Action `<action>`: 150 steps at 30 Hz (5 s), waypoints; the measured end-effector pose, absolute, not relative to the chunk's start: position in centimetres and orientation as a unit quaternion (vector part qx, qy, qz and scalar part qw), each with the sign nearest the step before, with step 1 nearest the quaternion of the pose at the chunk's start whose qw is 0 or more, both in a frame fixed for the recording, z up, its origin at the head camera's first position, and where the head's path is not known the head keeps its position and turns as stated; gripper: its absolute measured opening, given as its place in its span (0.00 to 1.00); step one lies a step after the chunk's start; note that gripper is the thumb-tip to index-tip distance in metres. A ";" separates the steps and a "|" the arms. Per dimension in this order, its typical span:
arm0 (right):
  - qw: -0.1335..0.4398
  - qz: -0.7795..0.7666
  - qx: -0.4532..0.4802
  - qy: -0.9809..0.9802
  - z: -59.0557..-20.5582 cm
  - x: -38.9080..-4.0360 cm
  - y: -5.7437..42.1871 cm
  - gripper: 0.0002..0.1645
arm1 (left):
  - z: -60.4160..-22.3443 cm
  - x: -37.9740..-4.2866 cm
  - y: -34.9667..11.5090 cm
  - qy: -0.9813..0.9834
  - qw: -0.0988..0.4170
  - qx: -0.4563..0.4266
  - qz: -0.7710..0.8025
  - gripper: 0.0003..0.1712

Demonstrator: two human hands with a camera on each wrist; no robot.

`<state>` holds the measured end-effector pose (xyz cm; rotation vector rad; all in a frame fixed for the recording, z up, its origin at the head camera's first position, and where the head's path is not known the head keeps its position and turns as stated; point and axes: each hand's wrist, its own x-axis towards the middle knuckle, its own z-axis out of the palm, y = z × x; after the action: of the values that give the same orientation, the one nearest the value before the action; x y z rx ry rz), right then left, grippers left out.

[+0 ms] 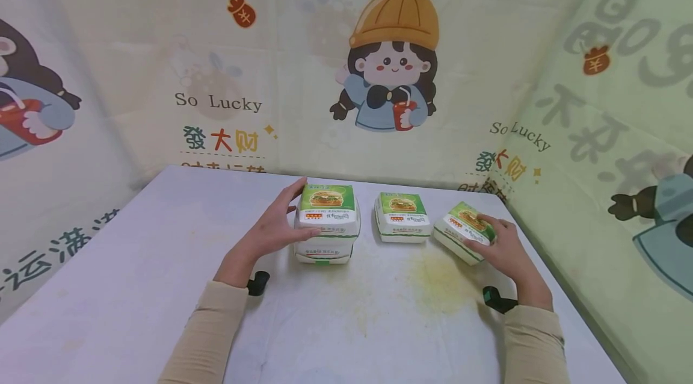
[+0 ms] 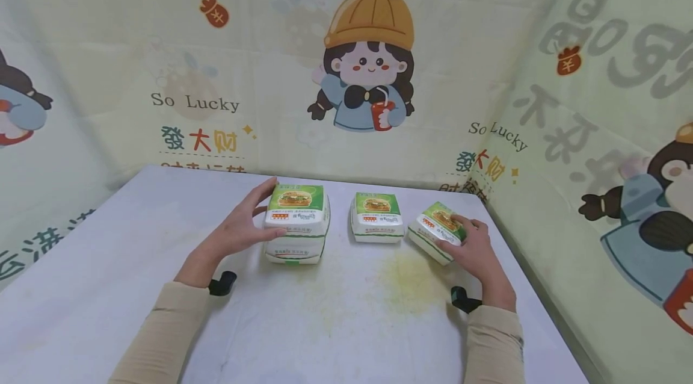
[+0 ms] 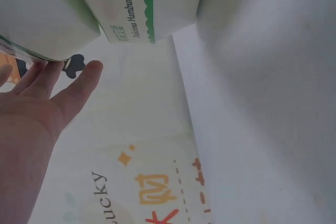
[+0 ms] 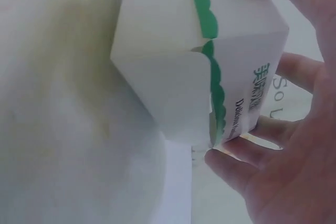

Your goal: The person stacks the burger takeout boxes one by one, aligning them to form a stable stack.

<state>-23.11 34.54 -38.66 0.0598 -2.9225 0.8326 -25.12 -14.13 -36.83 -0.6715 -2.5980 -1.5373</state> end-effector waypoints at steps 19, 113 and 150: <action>0.124 0.304 0.020 -0.944 -37.0 -22.6 34.1 0.45 | -36.9 -25.2 -14.5 -0.838 0.011 -0.225 -0.497 0.62; 0.148 0.297 0.204 -0.921 -30.1 -22.9 20.6 0.40 | -37.2 -25.3 -14.4 -0.843 0.033 -0.223 -0.488 0.63; 0.086 0.313 0.280 -0.903 -28.5 -23.9 14.6 0.41 | -37.3 -25.5 -14.7 -0.837 0.039 -0.228 -0.496 0.64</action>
<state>-23.88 14.58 -28.48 0.8348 -2.6930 0.9332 -25.53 -14.66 -37.33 -0.6978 -2.5664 -1.5219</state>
